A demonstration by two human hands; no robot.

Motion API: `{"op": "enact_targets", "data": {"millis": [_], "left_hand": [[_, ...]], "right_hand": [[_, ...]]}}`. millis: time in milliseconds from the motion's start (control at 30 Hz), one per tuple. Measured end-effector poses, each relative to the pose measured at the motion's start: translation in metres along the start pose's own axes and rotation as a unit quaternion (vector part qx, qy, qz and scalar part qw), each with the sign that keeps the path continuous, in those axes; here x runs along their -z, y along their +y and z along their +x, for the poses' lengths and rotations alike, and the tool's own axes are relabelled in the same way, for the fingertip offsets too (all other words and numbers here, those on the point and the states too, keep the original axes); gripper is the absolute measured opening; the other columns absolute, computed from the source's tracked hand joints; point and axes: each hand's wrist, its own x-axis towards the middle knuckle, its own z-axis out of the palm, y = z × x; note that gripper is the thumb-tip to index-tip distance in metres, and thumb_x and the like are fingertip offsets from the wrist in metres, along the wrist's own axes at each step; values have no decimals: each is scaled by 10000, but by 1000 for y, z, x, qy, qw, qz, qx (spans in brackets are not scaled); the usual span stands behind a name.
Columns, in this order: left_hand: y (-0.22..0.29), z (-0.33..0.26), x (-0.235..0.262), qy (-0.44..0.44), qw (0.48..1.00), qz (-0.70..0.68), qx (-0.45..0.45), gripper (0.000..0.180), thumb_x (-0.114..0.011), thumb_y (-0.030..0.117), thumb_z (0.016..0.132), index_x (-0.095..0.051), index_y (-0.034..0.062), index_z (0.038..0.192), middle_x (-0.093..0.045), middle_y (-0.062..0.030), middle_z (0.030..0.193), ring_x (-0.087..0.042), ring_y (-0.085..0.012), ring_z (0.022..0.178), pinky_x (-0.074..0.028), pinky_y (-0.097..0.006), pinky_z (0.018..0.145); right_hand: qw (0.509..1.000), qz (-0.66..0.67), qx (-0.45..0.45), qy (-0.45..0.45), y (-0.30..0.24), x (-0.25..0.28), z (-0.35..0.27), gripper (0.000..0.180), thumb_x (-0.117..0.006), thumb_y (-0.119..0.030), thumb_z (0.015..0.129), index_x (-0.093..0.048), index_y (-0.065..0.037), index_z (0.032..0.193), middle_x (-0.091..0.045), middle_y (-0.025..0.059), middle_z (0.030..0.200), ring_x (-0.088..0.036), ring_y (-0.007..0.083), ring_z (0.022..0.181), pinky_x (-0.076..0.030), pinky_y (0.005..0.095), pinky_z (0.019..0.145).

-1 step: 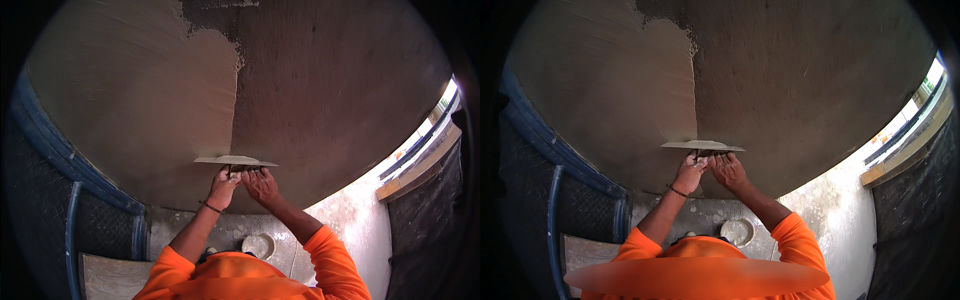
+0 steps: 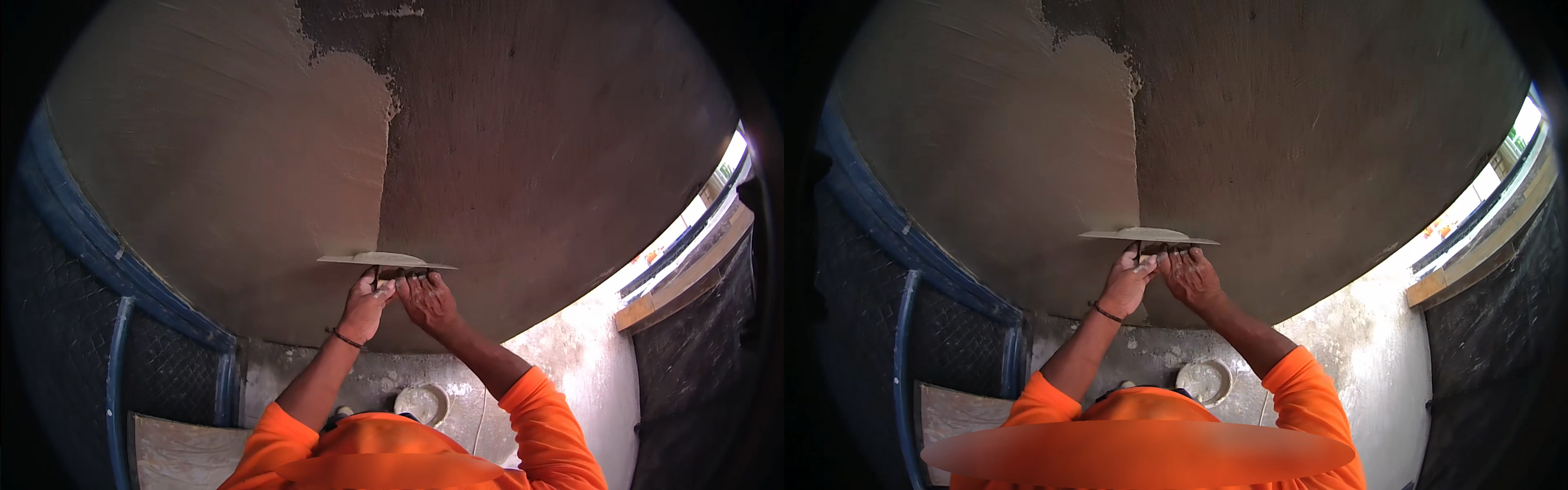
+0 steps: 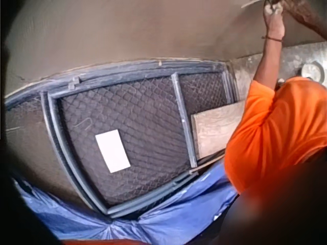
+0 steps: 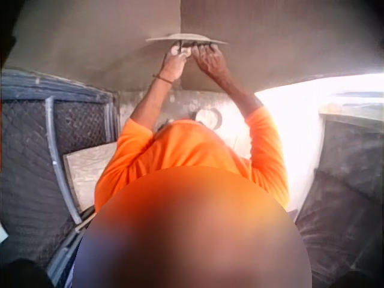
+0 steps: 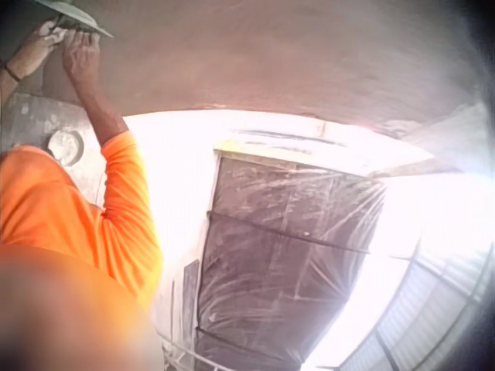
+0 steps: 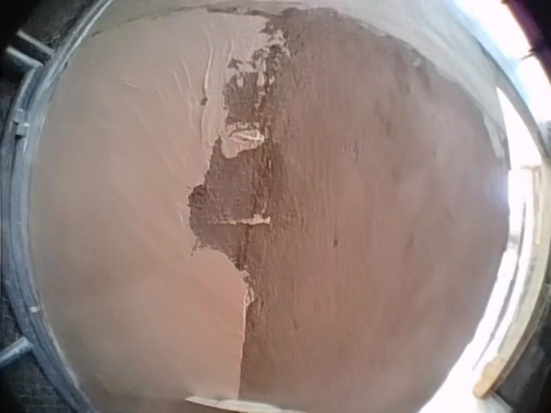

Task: The person scoops plaster from a bucket with a trowel and applies it to a wall using a hawk and trowel. They repeatedly smooth the surface, working across different sections of the wall to create an even finish.

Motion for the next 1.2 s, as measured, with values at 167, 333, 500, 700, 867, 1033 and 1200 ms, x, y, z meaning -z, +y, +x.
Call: {"op": "enact_targets", "data": {"millis": [167,333,500,700,867,1033,1200], "left_hand": [[59,9,-47,-13,997,35,-61,421,-631,130,1023,-498,-5,1398,-637,-51,1218,-618,-133,1068,-502,-306,977],[129,-4,-100,-54,966,105,-229,574,-644,220,1028,-401,-9,1495,-580,-74,1263,-556,-123,1136,-461,-311,1027],[139,-41,-96,10,927,209,-311,778,-716,307,976,-303,11,1565,-497,-99,1315,-539,-147,1120,-466,-325,1018],[78,-63,-15,64,966,151,-201,753,-748,197,950,-328,46,1556,-536,-148,1284,-577,-200,1132,-514,-338,969],[26,-86,66,172,956,167,-170,740,-752,73,906,-335,29,1516,-571,-109,1138,-599,-145,895,-531,-280,740],[-2,-122,134,243,942,151,-175,636,-689,-4,906,-402,57,1470,-625,-86,1059,-626,-142,839,-529,-270,650],[-21,-144,161,302,918,165,-196,614,-560,-94,918,-426,80,1491,-600,8,932,-560,-80,774,-469,-213,634]], "right_hand": [[997,-47,37,58,36,62,46,242,-587,-179,898,-593,-40,1097,-672,94,895,-675,223,788,-502,395,791],[977,-119,66,163,80,139,102,193,-567,-178,924,-554,-39,1056,-647,94,814,-667,236,711,-504,416,751],[995,-85,13,48,113,213,156,260,-666,-229,963,-493,-76,1082,-601,93,839,-666,276,785,-493,499,859],[988,-110,21,103,149,295,224,213,-634,-237,998,-488,-89,1045,-585,77,775,-635,249,703,-485,513,830],[982,-117,16,149,172,347,269,242,-640,-271,1008,-494,-86,1060,-591,59,735,-628,225,661,-516,453,750],[973,-117,-12,198,202,395,318,276,-652,-284,1006,-522,-56,1088,-630,86,768,-629,176,637,-536,389,597],[972,-30,-68,223,237,438,364,360,-642,-296,1017,-567,1,1206,-707,156,891,-706,190,722,-612,349,622]]}}
